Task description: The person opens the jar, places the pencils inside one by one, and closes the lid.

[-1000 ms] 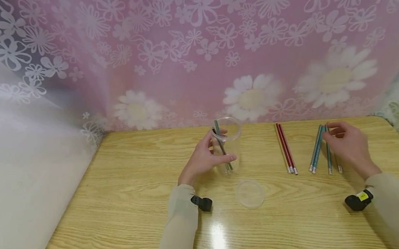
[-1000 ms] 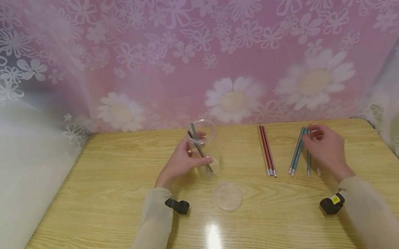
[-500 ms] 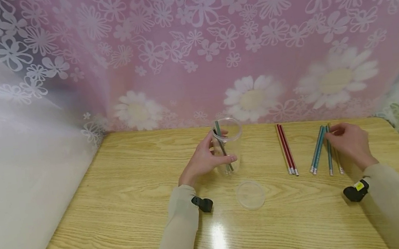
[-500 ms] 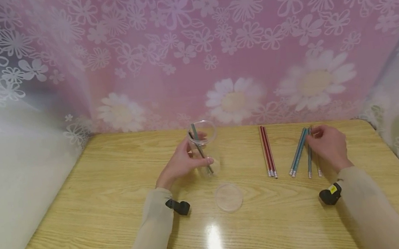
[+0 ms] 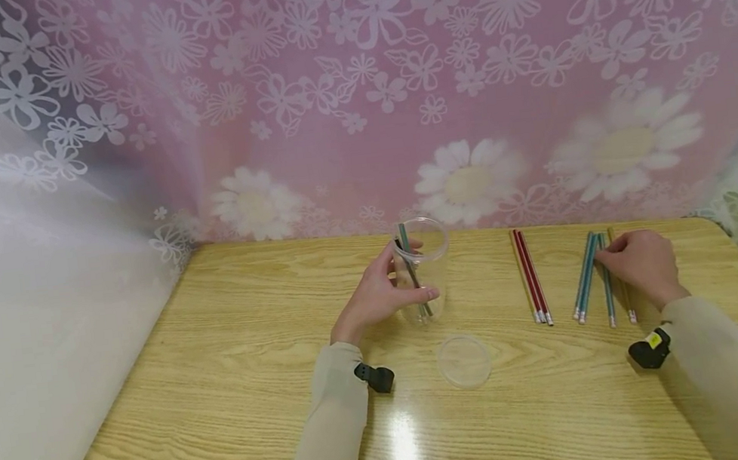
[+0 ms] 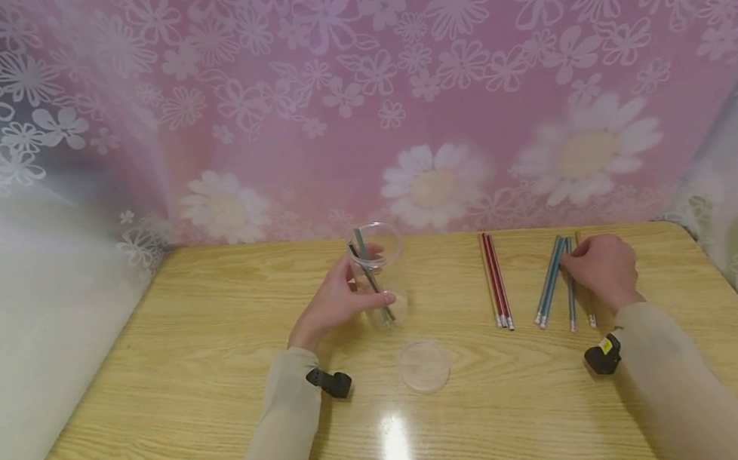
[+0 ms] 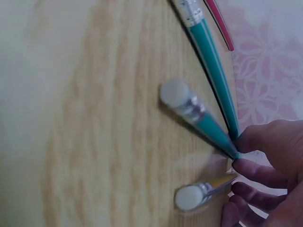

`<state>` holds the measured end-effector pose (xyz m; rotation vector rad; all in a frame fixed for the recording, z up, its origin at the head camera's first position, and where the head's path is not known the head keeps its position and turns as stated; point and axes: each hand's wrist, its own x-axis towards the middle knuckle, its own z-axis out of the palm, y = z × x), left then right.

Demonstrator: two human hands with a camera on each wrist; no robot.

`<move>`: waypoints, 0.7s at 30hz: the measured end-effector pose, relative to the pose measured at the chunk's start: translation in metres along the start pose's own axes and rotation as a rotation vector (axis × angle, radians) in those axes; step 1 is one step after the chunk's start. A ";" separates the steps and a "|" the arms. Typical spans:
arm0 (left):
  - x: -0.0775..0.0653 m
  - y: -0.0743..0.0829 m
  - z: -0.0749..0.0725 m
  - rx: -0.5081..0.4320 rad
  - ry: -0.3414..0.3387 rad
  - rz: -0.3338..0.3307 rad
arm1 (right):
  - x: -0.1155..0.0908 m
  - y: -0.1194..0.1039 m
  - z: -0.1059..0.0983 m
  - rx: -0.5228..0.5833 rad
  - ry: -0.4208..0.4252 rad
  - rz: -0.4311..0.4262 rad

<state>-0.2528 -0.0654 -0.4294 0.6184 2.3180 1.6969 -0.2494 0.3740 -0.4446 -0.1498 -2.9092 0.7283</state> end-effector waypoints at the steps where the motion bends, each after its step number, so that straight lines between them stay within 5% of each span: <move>1: 0.000 0.000 0.000 0.002 0.000 0.000 | 0.000 -0.001 -0.001 -0.005 -0.005 0.003; 15: -0.002 -0.001 0.000 -0.006 0.003 -0.003 | -0.004 -0.010 -0.007 0.088 0.009 0.189; 21: -0.001 -0.001 0.000 0.003 0.005 0.004 | -0.011 -0.025 -0.019 0.161 0.051 0.159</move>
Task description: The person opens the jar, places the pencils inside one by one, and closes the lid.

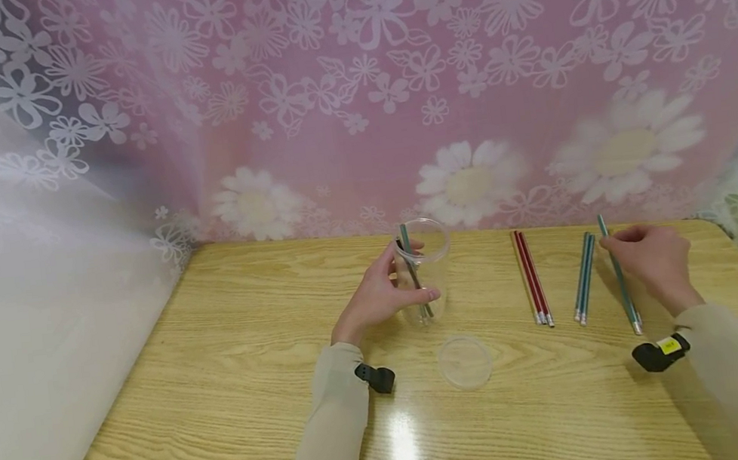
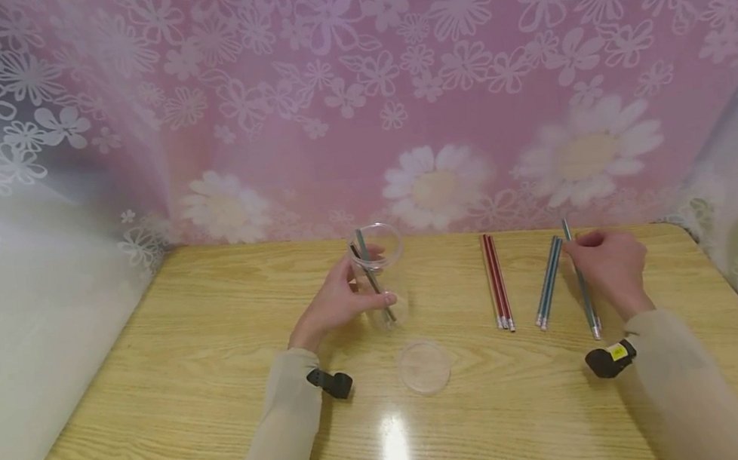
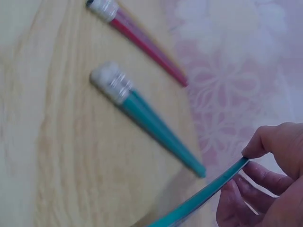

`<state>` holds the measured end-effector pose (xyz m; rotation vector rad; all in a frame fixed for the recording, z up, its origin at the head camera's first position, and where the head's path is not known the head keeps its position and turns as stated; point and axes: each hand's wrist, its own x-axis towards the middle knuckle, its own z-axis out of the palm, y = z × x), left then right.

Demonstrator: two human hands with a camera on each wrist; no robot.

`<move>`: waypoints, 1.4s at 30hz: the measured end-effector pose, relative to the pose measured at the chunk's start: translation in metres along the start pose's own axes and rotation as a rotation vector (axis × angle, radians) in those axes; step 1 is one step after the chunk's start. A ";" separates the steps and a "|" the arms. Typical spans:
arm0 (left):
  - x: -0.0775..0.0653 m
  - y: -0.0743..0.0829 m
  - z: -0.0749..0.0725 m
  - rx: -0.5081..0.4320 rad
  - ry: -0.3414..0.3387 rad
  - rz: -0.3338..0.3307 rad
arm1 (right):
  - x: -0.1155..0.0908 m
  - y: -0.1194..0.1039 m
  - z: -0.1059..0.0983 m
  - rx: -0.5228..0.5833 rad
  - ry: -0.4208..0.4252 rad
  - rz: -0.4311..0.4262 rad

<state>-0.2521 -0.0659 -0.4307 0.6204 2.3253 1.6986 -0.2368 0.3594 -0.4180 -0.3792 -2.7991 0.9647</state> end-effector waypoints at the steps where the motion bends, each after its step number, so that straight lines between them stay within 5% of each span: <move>1: 0.000 0.000 0.000 0.002 0.000 0.003 | -0.002 -0.002 -0.002 0.018 0.002 -0.010; 20: 0.000 0.001 -0.001 -0.003 -0.004 0.008 | -0.025 -0.038 -0.023 0.450 0.008 -0.019; 28: 0.001 -0.001 -0.001 -0.001 -0.002 0.020 | -0.034 -0.051 -0.028 0.515 0.051 0.001; 42: 0.001 -0.001 -0.001 -0.002 -0.003 0.016 | -0.045 -0.074 -0.031 0.918 0.043 -0.099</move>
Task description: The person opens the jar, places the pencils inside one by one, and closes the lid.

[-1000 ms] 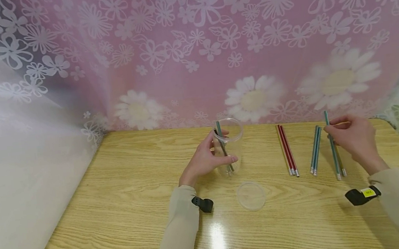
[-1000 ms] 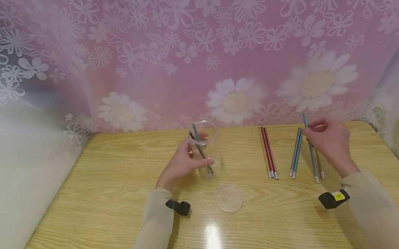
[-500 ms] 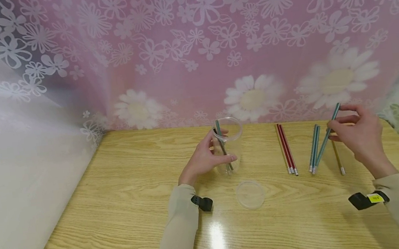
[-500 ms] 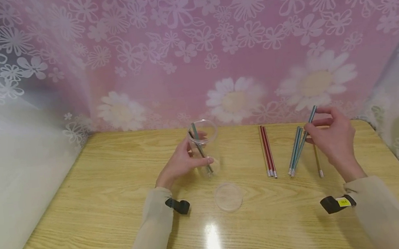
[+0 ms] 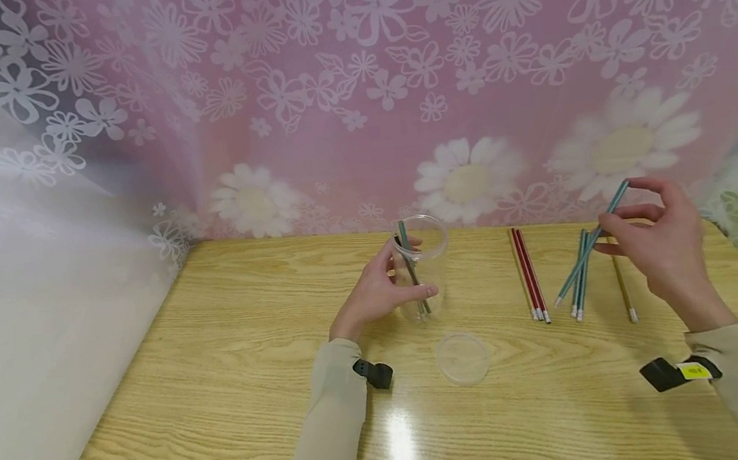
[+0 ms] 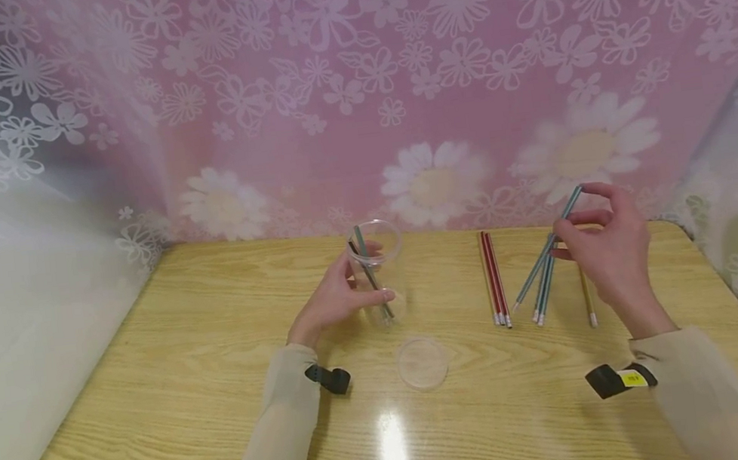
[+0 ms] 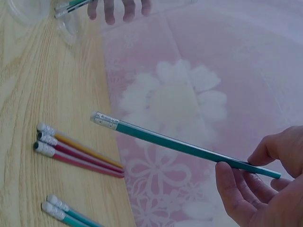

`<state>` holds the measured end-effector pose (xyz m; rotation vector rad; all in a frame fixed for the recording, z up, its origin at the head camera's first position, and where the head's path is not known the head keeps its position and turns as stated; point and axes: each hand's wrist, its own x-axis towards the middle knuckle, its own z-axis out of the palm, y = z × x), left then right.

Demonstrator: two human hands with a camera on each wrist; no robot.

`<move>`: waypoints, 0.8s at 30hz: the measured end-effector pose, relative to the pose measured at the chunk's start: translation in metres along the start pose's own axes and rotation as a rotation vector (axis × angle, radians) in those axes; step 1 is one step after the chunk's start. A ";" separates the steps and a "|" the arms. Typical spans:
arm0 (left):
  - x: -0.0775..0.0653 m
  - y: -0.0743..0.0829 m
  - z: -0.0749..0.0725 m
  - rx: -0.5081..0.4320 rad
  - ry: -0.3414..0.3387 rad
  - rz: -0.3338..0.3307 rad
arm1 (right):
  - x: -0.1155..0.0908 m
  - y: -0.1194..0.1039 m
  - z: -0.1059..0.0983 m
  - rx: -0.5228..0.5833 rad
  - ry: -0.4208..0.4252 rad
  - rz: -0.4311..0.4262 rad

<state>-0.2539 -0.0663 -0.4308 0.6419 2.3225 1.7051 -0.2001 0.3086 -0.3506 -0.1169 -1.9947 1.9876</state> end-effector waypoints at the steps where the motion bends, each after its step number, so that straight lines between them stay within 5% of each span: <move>1: 0.000 0.000 0.000 -0.002 0.000 0.000 | -0.001 -0.001 0.002 0.010 -0.001 -0.001; 24: 0.000 0.001 -0.001 -0.002 -0.003 -0.005 | -0.013 -0.038 0.042 0.369 0.058 -0.129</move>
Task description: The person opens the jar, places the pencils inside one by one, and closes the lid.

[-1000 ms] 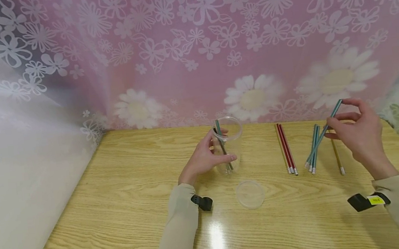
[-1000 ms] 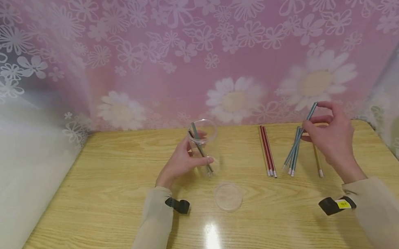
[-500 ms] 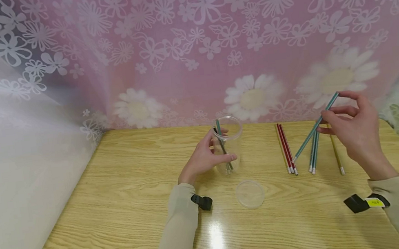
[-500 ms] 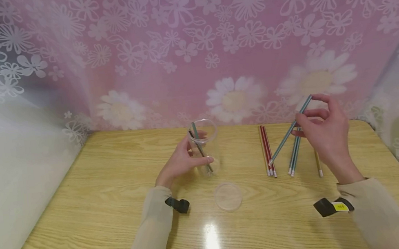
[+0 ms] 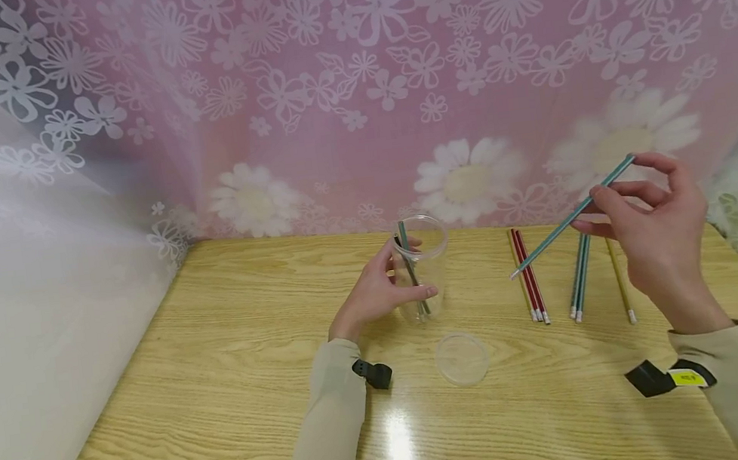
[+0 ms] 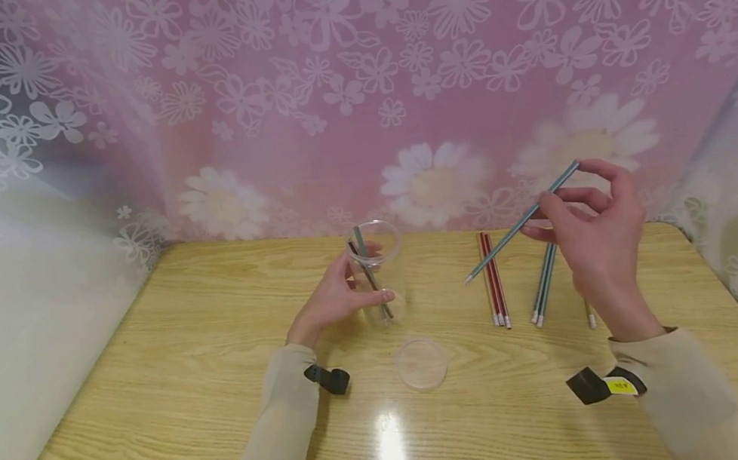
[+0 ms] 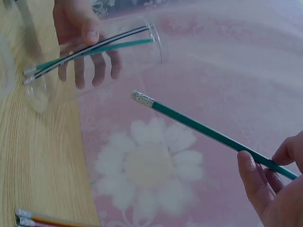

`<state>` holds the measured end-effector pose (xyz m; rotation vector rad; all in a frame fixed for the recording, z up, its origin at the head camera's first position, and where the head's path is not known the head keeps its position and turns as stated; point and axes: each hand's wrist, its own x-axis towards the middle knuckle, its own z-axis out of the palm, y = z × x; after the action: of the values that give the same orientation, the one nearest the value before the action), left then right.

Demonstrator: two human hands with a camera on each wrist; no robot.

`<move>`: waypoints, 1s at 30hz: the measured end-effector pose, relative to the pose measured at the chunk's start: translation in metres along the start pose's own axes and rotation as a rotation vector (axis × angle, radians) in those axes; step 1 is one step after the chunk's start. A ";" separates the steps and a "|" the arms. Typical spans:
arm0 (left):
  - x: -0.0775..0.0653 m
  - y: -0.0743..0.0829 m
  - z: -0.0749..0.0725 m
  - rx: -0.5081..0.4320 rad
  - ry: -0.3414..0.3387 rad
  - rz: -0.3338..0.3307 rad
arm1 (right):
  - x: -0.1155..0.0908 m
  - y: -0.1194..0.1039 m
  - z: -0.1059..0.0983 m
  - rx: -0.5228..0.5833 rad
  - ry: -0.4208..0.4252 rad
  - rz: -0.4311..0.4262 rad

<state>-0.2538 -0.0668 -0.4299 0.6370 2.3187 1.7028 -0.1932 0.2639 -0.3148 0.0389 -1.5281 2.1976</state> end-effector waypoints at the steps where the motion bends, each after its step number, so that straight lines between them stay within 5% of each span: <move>1: 0.000 0.000 0.000 0.002 0.001 0.000 | -0.001 -0.001 0.002 0.019 0.001 -0.009; 30: 0.001 0.000 0.000 0.018 0.008 0.000 | 0.002 -0.007 0.080 0.157 0.009 -0.205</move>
<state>-0.2544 -0.0662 -0.4302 0.6348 2.3420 1.6890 -0.2110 0.1946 -0.2779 0.2249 -1.2821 2.1438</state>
